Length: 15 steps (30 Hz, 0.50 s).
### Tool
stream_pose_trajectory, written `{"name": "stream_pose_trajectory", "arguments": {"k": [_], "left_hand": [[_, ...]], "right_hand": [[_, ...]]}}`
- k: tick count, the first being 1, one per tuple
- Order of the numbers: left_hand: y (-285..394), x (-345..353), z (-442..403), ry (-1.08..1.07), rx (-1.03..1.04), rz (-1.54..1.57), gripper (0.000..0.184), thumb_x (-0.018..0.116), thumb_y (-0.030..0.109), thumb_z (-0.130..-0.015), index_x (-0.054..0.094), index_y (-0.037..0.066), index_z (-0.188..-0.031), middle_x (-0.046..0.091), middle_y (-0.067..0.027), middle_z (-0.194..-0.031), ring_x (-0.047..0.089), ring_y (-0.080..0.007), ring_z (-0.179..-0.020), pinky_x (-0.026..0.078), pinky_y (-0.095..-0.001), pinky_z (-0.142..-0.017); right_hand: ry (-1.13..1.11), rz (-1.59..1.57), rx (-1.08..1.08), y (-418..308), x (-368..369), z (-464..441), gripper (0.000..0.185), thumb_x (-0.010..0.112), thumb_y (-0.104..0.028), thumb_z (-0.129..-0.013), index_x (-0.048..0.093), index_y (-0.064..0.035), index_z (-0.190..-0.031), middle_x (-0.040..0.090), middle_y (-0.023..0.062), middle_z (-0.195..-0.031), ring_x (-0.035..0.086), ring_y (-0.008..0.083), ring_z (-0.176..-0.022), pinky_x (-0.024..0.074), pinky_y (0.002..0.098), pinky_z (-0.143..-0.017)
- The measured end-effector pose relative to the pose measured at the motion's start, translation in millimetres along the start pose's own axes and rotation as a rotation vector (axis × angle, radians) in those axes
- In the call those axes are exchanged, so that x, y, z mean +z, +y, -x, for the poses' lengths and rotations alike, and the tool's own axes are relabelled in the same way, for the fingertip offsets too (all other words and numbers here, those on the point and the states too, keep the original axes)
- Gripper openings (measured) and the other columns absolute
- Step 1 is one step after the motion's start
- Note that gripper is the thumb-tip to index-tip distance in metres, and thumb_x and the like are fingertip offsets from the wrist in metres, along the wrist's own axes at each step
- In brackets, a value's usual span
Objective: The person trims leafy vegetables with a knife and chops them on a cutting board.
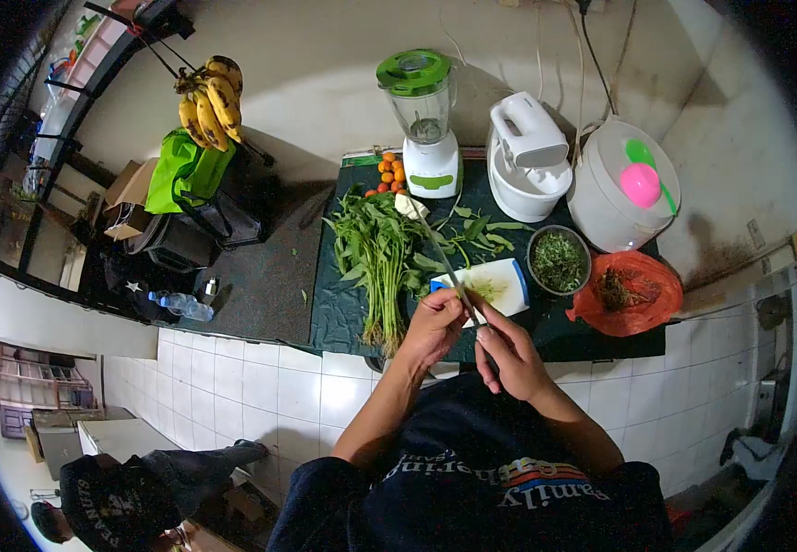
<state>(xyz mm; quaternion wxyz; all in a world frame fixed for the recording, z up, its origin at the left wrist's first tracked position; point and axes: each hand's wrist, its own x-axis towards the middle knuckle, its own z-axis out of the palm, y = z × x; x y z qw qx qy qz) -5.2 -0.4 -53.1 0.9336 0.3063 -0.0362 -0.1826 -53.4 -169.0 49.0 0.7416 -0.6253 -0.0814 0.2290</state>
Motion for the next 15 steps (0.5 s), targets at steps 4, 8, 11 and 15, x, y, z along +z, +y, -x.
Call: {"name": "stream_pose_trajectory", "arguments": {"k": [4, 8, 11, 15], "left_hand": [[1, -3, -2, -0.033, 0.013, -0.029, 0.025, 0.075, 0.023, -0.088, 0.071, 0.004, -0.103, 0.068, -0.0025, -0.095, 0.062, -0.014, -0.089, 0.049, -0.0288, -0.083], [6, 11, -2, -0.013, 0.002, 0.003, 0.034, 0.076, 0.028, -0.087, 0.069, 0.004, -0.11, 0.068, -0.0025, -0.102, 0.062, -0.0132, -0.092, 0.048, -0.0289, -0.085], [8, 15, -2, 0.028, -0.018, -0.058, 0.065, 0.079, 0.037, -0.082, 0.053, 0.004, -0.132, 0.064, -0.0015, -0.094, 0.058, -0.0119, -0.086, 0.046, -0.0273, -0.083], [5, 8, -3, 0.052, 0.003, -0.117, 0.091, 0.081, 0.044, -0.077, 0.039, 0.003, -0.147, 0.061, 0.0003, -0.084, 0.054, -0.0108, -0.079, 0.044, -0.0255, -0.079]], "right_hand": [[-0.006, -0.01, 0.025, 1, 1, 1, 0.053, 0.04, -0.024, -0.106, 0.027, -0.009, -0.155, 0.051, 0.0025, -0.057, 0.046, 0.0091, -0.04, 0.0402, 0.0244, -0.039], [-0.016, -0.012, 0.023, 4, 0, 0, 0.053, 0.04, -0.024, -0.106, 0.026, -0.0104, -0.156, 0.051, 0.0031, -0.057, 0.046, 0.0096, -0.04, 0.0408, 0.0246, -0.039], [-0.037, -0.012, 0.03, -1, 1, 0, 0.053, 0.039, -0.024, -0.106, 0.025, -0.0103, -0.156, 0.051, 0.0035, -0.057, 0.046, 0.0097, -0.04, 0.041, 0.0248, -0.039], [-0.036, -0.022, 0.035, 3, 1, 1, 0.054, 0.04, -0.024, -0.107, 0.023, -0.0106, -0.156, 0.052, 0.0033, -0.058, 0.046, 0.0096, -0.04, 0.0413, 0.025, -0.039]]}}
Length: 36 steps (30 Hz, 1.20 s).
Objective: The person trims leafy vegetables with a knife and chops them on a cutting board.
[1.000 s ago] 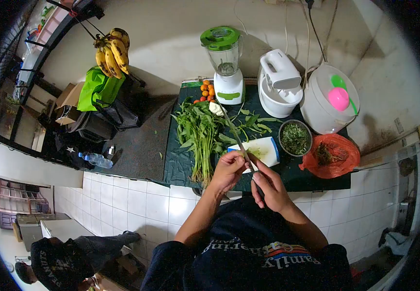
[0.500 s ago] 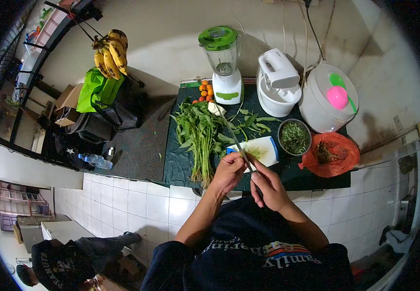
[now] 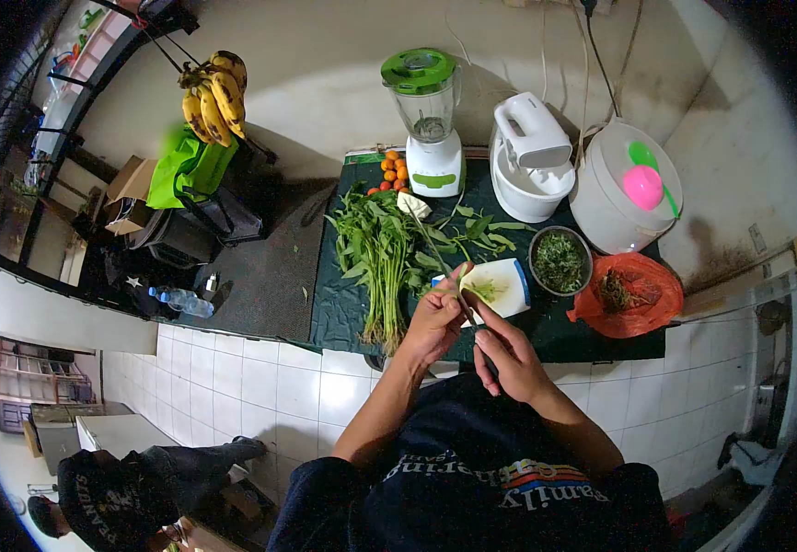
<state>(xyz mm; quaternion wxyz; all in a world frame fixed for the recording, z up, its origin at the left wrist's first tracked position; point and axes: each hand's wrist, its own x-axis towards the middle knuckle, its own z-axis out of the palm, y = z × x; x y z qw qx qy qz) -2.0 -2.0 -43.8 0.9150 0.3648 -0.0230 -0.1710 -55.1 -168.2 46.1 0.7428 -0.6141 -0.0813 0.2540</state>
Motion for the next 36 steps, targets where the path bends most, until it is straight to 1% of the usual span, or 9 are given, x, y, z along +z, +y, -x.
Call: {"name": "stream_pose_trajectory", "arguments": {"k": [4, 9, 13, 19, 27, 28, 32, 34, 36], "left_hand": [[3, 4, 0, 0.013, -0.006, -0.024, 0.093, 0.081, 0.045, -0.076, 0.039, 0.003, -0.148, 0.063, -0.0001, -0.092, 0.054, -0.0106, -0.081, 0.044, -0.0267, -0.08], [0, 0, -1, -0.003, -0.018, -0.007, 0.093, 0.078, 0.047, -0.078, 0.037, 0.002, -0.149, 0.061, -0.007, -0.126, 0.059, -0.0171, -0.111, 0.045, -0.0346, -0.101], [-1, 9, -2, 0.003, 0.005, 0.094, 0.086, 0.079, 0.032, -0.083, 0.035, 0.003, -0.151, 0.067, -0.0015, -0.11, 0.063, -0.0125, -0.106, 0.05, -0.0313, -0.098], [-17, -3, -2, -0.018, -0.045, 0.107, 0.084, 0.078, 0.036, -0.084, 0.038, 0.002, -0.149, 0.063, -0.002, -0.116, 0.059, -0.0136, -0.102, 0.045, -0.0295, -0.098], [-28, 3, 12, 0.067, -0.143, 0.195, 0.08, 0.077, 0.041, -0.083, 0.045, 0.0, -0.144, 0.059, 0.0001, -0.095, 0.055, -0.0149, -0.095, 0.043, -0.0329, -0.092], [-32, -1, 14, 0.121, -0.138, 0.228, 0.079, 0.077, 0.041, -0.082, 0.046, 0.001, -0.142, 0.059, -0.0014, -0.095, 0.054, -0.0157, -0.091, 0.043, -0.0324, -0.087], [-46, -21, 19, 0.193, -0.169, 0.273, 0.074, 0.076, 0.041, -0.084, 0.048, 0.006, -0.142, 0.06, 0.0024, -0.097, 0.055, -0.0152, -0.091, 0.044, -0.0338, -0.086], [-51, -29, 21, 0.125, -0.166, 0.203, 0.075, 0.067, 0.052, -0.087, 0.043, 0.012, -0.146, 0.06, -0.002, -0.102, 0.058, -0.0166, -0.094, 0.047, -0.0363, -0.087], [-53, -35, 21, 0.198, -0.165, 0.19, 0.07, 0.067, 0.049, -0.089, 0.045, 0.013, -0.144, 0.061, -0.0016, -0.103, 0.059, -0.0167, -0.095, 0.048, -0.0366, -0.087]], "right_hand": [[-0.011, 0.029, -0.029, 0, -1, 1, 0.056, 0.041, -0.024, -0.106, 0.02, -0.0124, -0.157, 0.051, 0.0024, -0.058, 0.045, 0.0088, -0.04, 0.0417, 0.0245, -0.04], [0.011, 0.07, -0.014, 0, 0, 0, 0.058, 0.041, -0.024, -0.106, 0.018, -0.0158, -0.158, 0.051, 0.0021, -0.058, 0.045, 0.0081, -0.041, 0.0418, 0.024, -0.041], [0.01, 0.046, 0.007, 0, -2, 0, 0.059, 0.041, -0.024, -0.106, 0.016, -0.0174, -0.159, 0.051, 0.0018, -0.058, 0.045, 0.0081, -0.041, 0.0418, 0.0241, -0.041], [0.044, 0.039, 0.037, 9, -5, 2, 0.062, 0.041, -0.024, -0.106, 0.011, -0.0166, -0.159, 0.051, 0.0018, -0.057, 0.045, 0.0086, -0.041, 0.0414, 0.0244, -0.04], [0.04, -0.051, 0.093, 31, -16, 8, 0.058, 0.037, -0.02, -0.107, 0.013, -0.0142, -0.159, 0.049, 0.0043, -0.059, 0.042, 0.0101, -0.041, 0.0387, 0.0238, -0.039], [0.011, -0.067, 0.122, 33, -17, 9, 0.058, 0.039, -0.022, -0.107, 0.013, -0.0143, -0.158, 0.05, 0.0035, -0.059, 0.045, 0.01, -0.042, 0.0397, 0.0242, -0.039], [-0.027, -0.086, 0.159, 45, -21, 9, 0.057, 0.04, -0.024, -0.107, 0.015, -0.0137, -0.158, 0.051, 0.0027, -0.06, 0.047, 0.0098, -0.043, 0.0407, 0.0249, -0.04], [-0.023, -0.08, 0.165, 52, -20, 9, 0.056, 0.039, -0.023, -0.107, 0.017, -0.0134, -0.157, 0.051, 0.0026, -0.059, 0.047, 0.0098, -0.043, 0.0403, 0.0251, -0.04], [-0.021, -0.082, 0.202, 53, -20, 10, 0.055, 0.039, -0.023, -0.107, 0.019, -0.0135, -0.157, 0.051, 0.0028, -0.06, 0.047, 0.0099, -0.042, 0.0397, 0.0252, -0.039]]}}
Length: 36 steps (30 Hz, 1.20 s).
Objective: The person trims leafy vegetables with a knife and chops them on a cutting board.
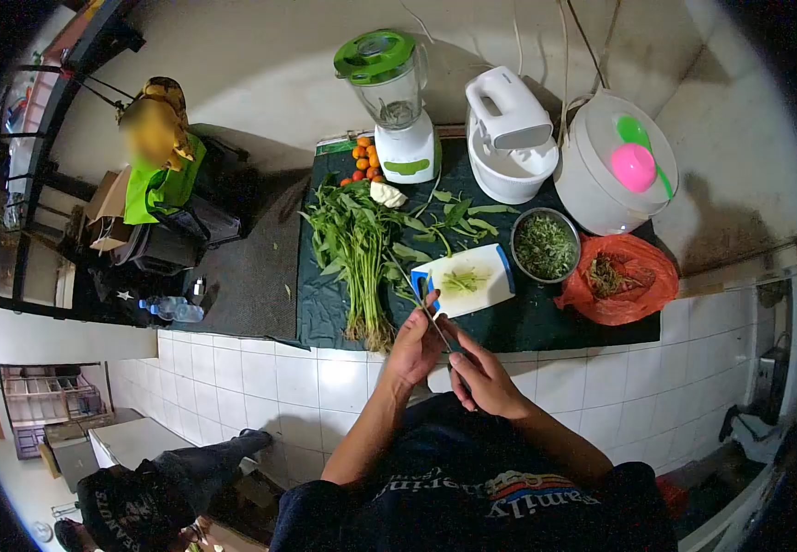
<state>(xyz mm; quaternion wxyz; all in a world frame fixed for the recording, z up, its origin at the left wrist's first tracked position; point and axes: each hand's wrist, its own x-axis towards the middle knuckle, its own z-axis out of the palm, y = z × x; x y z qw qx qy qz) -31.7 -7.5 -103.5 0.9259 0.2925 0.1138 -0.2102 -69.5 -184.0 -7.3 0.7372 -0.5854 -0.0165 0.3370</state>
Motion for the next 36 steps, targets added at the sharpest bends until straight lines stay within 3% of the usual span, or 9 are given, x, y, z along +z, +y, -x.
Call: {"name": "stream_pose_trajectory", "arguments": {"k": [5, 8, 12, 16, 20, 23, 29, 33, 36], "left_hand": [[6, -51, -19, 0.14, 0.023, 0.011, 0.049, 0.068, 0.032, -0.093, 0.054, 0.011, -0.136, 0.065, -0.0015, -0.102, 0.062, -0.0161, -0.094, 0.05, -0.0344, -0.086], [-3, -90, -35, 0.173, 0.082, -0.549, 0.029, 0.075, 0.011, -0.088, 0.069, 0.009, -0.116, 0.073, -0.0025, -0.094, 0.065, -0.0106, -0.089, 0.051, -0.0276, -0.081], [-16, -85, -59, 0.241, 0.168, -1.164, 0.022, 0.079, 0.019, -0.084, 0.074, 0.002, -0.098, 0.074, -0.0079, -0.092, 0.069, -0.0153, -0.085, 0.053, -0.0316, -0.08], [-29, -81, -98, 0.133, 0.363, -1.48, 0.024, 0.076, 0.025, -0.082, 0.075, 0.007, -0.099, 0.072, -0.0114, -0.093, 0.066, -0.0308, -0.088, 0.051, -0.041, -0.082], [-26, -80, -129, 0.049, 0.535, -1.781, 0.028, 0.075, 0.022, -0.077, 0.073, 0.01, -0.102, 0.069, -0.0106, -0.095, 0.058, -0.0338, -0.096, 0.045, -0.0452, -0.086], [-26, -85, -133, -0.041, 0.62, -1.842, 0.037, 0.075, 0.024, -0.076, 0.07, 0.012, -0.111, 0.061, -0.0074, -0.118, 0.051, -0.0315, -0.115, 0.041, -0.0457, -0.094], [-15, -66, -127, -0.211, 0.649, -1.987, 0.062, 0.077, 0.029, -0.076, 0.054, 0.006, -0.129, 0.048, -0.0146, -0.133, 0.044, -0.0329, -0.126, 0.036, -0.0459, -0.105], [-22, -85, -150, -0.301, 0.614, -2.051, 0.053, 0.069, 0.021, -0.079, 0.055, 0.007, -0.129, 0.054, -0.011, -0.131, 0.047, -0.0322, -0.125, 0.037, -0.043, -0.106], [-21, -93, -162, -0.329, 0.715, -2.108, 0.031, 0.061, 0.018, -0.081, 0.065, 0.008, -0.11, 0.06, -0.0088, -0.117, 0.052, -0.029, -0.116, 0.04, -0.0406, -0.102]], "right_hand": [[0.004, -0.053, 0.048, -8, 8, 0, 0.051, 0.037, -0.026, -0.107, 0.024, -0.0136, -0.155, 0.051, 0.0043, -0.06, 0.045, 0.0108, -0.041, 0.0383, 0.0252, -0.039], [0.105, -0.158, 0.03, -14, 11, -1, 0.051, 0.039, -0.028, -0.106, 0.028, -0.013, -0.154, 0.051, 0.0059, -0.059, 0.046, 0.0125, -0.042, 0.0396, 0.0263, -0.04], [0.347, -0.163, 0.012, -22, 14, 17, 0.053, 0.042, -0.025, -0.104, 0.03, -0.0078, -0.153, 0.052, 0.0059, -0.06, 0.047, 0.0125, -0.043, 0.0393, 0.0265, -0.04], [0.601, -0.191, 0.008, -9, 14, 31, 0.052, 0.041, -0.026, -0.105, 0.031, -0.0084, -0.152, 0.046, 0.0049, -0.051, 0.04, 0.0127, -0.035, 0.034, 0.0271, -0.034], [0.722, -0.115, -0.03, 10, 10, 41, 0.052, 0.041, -0.026, -0.105, 0.03, -0.008, -0.153, 0.045, 0.0046, -0.051, 0.038, 0.0124, -0.034, 0.0338, 0.027, -0.034], [0.807, -0.149, -0.008, 9, 16, 41, 0.053, 0.041, -0.025, -0.105, 0.029, -0.0058, -0.152, 0.045, 0.0044, -0.051, 0.038, 0.0123, -0.035, 0.0338, 0.0273, -0.034], [0.786, -0.129, -0.011, 3, 7, 33, 0.053, 0.039, -0.021, -0.104, 0.029, -0.004, -0.153, 0.047, 0.0032, -0.052, 0.041, 0.0098, -0.037, 0.0327, 0.0251, -0.035], [0.717, -0.074, -0.05, -13, -12, 25, 0.051, 0.039, -0.021, -0.104, 0.031, -0.0047, -0.152, 0.047, 0.0027, -0.052, 0.041, 0.0099, -0.037, 0.0334, 0.0248, -0.035], [0.716, -0.048, -0.081, -22, -28, 15, 0.05, 0.039, -0.021, -0.104, 0.034, -0.0055, -0.151, 0.047, 0.0022, -0.052, 0.04, 0.0097, -0.036, 0.0333, 0.0244, -0.035]]}}
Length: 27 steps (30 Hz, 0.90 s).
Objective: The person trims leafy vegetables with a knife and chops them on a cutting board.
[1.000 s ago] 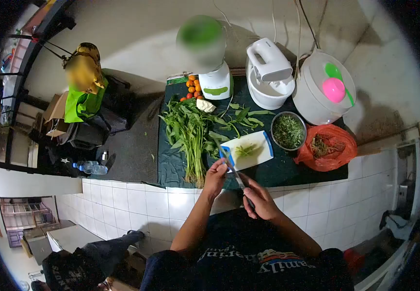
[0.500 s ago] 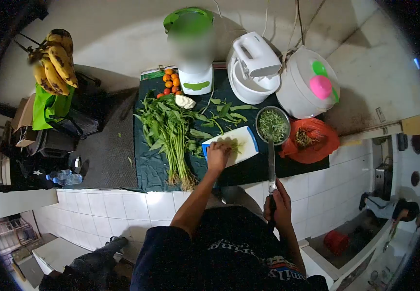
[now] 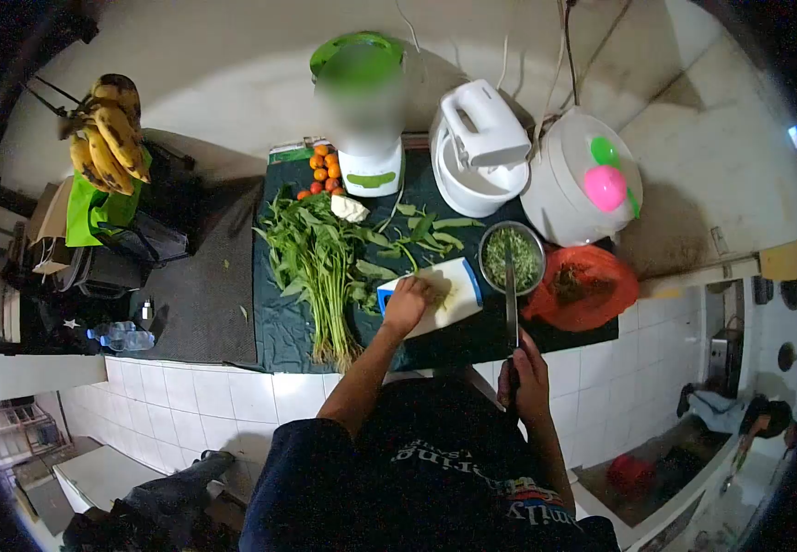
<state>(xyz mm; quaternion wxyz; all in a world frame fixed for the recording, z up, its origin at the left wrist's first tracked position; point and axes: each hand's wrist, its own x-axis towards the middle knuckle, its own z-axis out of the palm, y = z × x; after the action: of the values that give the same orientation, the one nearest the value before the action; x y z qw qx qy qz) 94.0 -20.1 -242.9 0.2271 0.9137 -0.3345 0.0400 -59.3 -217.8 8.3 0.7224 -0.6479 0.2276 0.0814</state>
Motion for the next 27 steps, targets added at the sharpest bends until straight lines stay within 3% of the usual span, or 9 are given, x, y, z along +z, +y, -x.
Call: {"name": "stream_pose_trajectory", "arguments": {"k": [2, 7, 9, 13, 15, 17, 25, 27], "left_hand": [[-1, -3, -8, 0.038, 0.101, -0.071, 0.021, 0.056, 0.017, -0.083, 0.068, 0.009, -0.097, 0.062, -0.0082, -0.105, 0.056, -0.0266, -0.105, 0.044, -0.0392, -0.096], [-6, -1, -16, -0.088, 0.101, -0.039, 0.021, 0.055, 0.016, -0.085, 0.067, 0.009, -0.1, 0.062, -0.0093, -0.104, 0.06, -0.0269, -0.102, 0.047, -0.0393, -0.093], [-10, -1, -16, -0.033, 0.24, 0.019, 0.022, 0.055, 0.016, -0.085, 0.066, 0.008, -0.102, 0.062, -0.0092, -0.103, 0.06, -0.0268, -0.102, 0.05, -0.0394, -0.092], [-15, -2, -16, -0.089, 0.295, -0.023, 0.026, 0.055, 0.015, -0.085, 0.063, 0.005, -0.107, 0.062, -0.0097, -0.102, 0.061, -0.0267, -0.101, 0.052, -0.0365, -0.09], [-15, -3, -21, -0.082, 0.287, -0.054, 0.026, 0.055, 0.015, -0.084, 0.063, 0.005, -0.107, 0.062, -0.0096, -0.101, 0.061, -0.0265, -0.101, 0.052, -0.0361, -0.09], [-14, -1, -32, -0.075, 0.276, -0.084, 0.026, 0.055, 0.015, -0.084, 0.063, 0.005, -0.107, 0.061, -0.0094, -0.1, 0.061, -0.0263, -0.1, 0.052, -0.0357, -0.089], [-11, 5, -94, -0.115, 0.228, -0.137, 0.02, 0.055, 0.016, -0.083, 0.067, 0.007, -0.097, 0.062, -0.01, -0.096, 0.061, -0.0276, -0.1, 0.052, -0.0376, -0.086], [-21, 8, -102, -0.133, 0.128, -0.159, 0.019, 0.057, 0.017, -0.083, 0.068, 0.009, -0.096, 0.062, -0.0096, -0.097, 0.061, -0.0278, -0.1, 0.052, -0.0393, -0.087]], "right_hand": [[0.004, 0.033, -0.028, -2, -7, -11, 0.049, 0.039, -0.021, -0.104, 0.034, -0.0056, -0.151, 0.046, 0.0019, -0.052, 0.04, 0.0096, -0.036, 0.0334, 0.0243, -0.035], [0.024, 0.018, -0.033, -9, -17, -26, 0.05, 0.041, -0.021, -0.104, 0.035, -0.0065, -0.151, 0.045, 0.002, -0.052, 0.04, 0.0098, -0.036, 0.034, 0.0242, -0.035], [0.042, 0.036, -0.039, -13, -23, -32, 0.05, 0.042, -0.022, -0.104, 0.035, -0.0068, -0.151, 0.045, 0.0022, -0.052, 0.04, 0.01, -0.036, 0.0342, 0.0243, -0.035], [0.032, 0.054, -0.003, -14, -35, -44, 0.05, 0.043, -0.022, -0.103, 0.035, -0.0061, -0.15, 0.045, 0.0034, -0.053, 0.04, 0.0105, -0.036, 0.0346, 0.0253, -0.035], [0.022, 0.051, -0.004, -16, -36, -53, 0.05, 0.043, -0.022, -0.103, 0.035, -0.0053, -0.15, 0.045, 0.0036, -0.053, 0.04, 0.0106, -0.036, 0.0346, 0.0258, -0.035], [-0.013, 0.028, 0.034, -18, -36, -56, 0.046, 0.046, -0.02, -0.103, 0.042, -0.0074, -0.147, 0.052, 0.0019, -0.062, 0.049, 0.0092, -0.05, 0.0407, 0.0248, -0.046], [-0.063, 0.134, 0.032, -30, -35, -66, 0.046, 0.046, -0.022, -0.103, 0.043, -0.0053, -0.146, 0.052, 0.0031, -0.061, 0.05, 0.0101, -0.049, 0.0415, 0.0247, -0.046], [-0.044, 0.13, 0.04, -33, -40, -67, 0.046, 0.046, -0.022, -0.104, 0.043, -0.0051, -0.146, 0.051, 0.0034, -0.061, 0.049, 0.0105, -0.047, 0.0413, 0.025, -0.045]]}}
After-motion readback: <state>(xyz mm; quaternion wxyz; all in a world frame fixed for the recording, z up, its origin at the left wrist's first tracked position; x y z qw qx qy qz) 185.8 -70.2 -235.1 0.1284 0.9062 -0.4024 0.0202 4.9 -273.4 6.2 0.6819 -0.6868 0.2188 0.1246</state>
